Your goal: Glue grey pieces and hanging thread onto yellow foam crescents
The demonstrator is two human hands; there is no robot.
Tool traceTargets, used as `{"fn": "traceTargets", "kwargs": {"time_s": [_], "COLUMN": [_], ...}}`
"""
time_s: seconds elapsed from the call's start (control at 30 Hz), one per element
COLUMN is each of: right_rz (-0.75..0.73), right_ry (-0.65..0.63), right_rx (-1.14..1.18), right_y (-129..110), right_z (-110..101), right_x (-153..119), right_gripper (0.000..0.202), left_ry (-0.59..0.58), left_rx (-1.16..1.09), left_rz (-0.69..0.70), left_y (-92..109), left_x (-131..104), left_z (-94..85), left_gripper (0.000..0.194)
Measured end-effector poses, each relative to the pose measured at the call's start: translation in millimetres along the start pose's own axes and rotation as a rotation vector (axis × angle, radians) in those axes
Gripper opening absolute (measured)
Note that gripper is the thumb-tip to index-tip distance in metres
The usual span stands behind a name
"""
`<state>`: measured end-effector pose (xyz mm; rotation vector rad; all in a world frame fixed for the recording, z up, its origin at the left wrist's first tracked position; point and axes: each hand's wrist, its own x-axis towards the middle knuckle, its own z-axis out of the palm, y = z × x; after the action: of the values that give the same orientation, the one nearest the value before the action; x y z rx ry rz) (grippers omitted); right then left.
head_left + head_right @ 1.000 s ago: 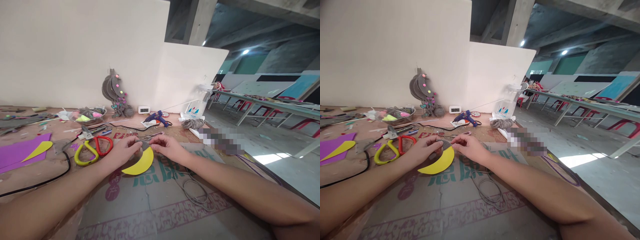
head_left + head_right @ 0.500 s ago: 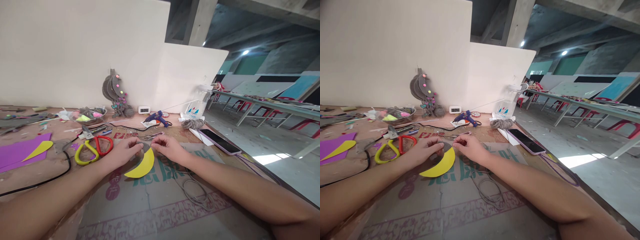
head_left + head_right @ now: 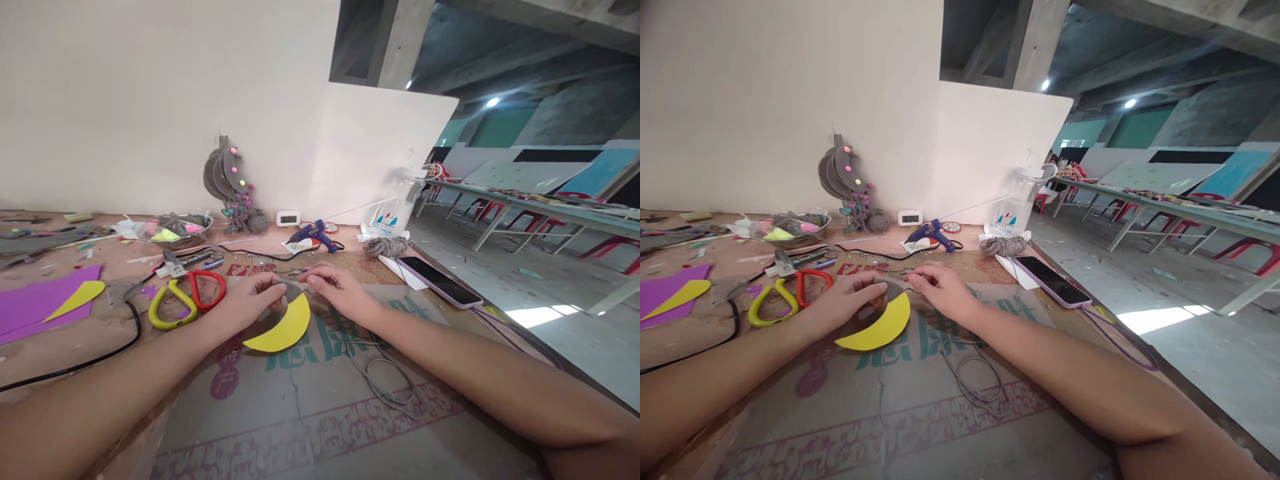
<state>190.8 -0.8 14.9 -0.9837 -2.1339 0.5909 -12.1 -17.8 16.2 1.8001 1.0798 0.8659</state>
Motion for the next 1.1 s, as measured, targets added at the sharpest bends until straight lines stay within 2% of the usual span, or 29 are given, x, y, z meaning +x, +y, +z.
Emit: {"fn": "traceTargets", "kwargs": {"time_s": [0.23, 0.5, 0.7, 0.9, 1.1], "right_rz": [-0.072, -0.076, -0.029, -0.005, -0.015], "right_ry": [-0.059, -0.093, -0.069, -0.051, -0.081], "right_rx": [-0.018, -0.015, 0.005, 0.001, -0.02], "right_y": [-4.6, -2.0, -1.5, -3.5, -1.9], "right_z": [5.4, 5.6, 2.7, 4.3, 7.3], "right_x": [-1.2, -1.3, -1.2, -1.0, -2.6], "right_gripper": [0.019, 0.025, 0.039, 0.021, 0.02], "left_ry": [-0.078, 0.015, 0.041, 0.035, 0.015], "left_rx": [0.082, 0.009, 0.014, 0.093, 0.11], "left_rz": [0.072, 0.037, -0.013, -0.007, 0.044], "left_y": [-7.6, -9.1, -5.9, -3.2, -7.2], "left_x": [1.5, 2.1, 0.0, -2.9, -0.4], "left_z": [-0.1, 1.7, 2.3, 1.1, -0.2], "left_gripper": [0.029, 0.032, 0.031, 0.031, 0.034]}}
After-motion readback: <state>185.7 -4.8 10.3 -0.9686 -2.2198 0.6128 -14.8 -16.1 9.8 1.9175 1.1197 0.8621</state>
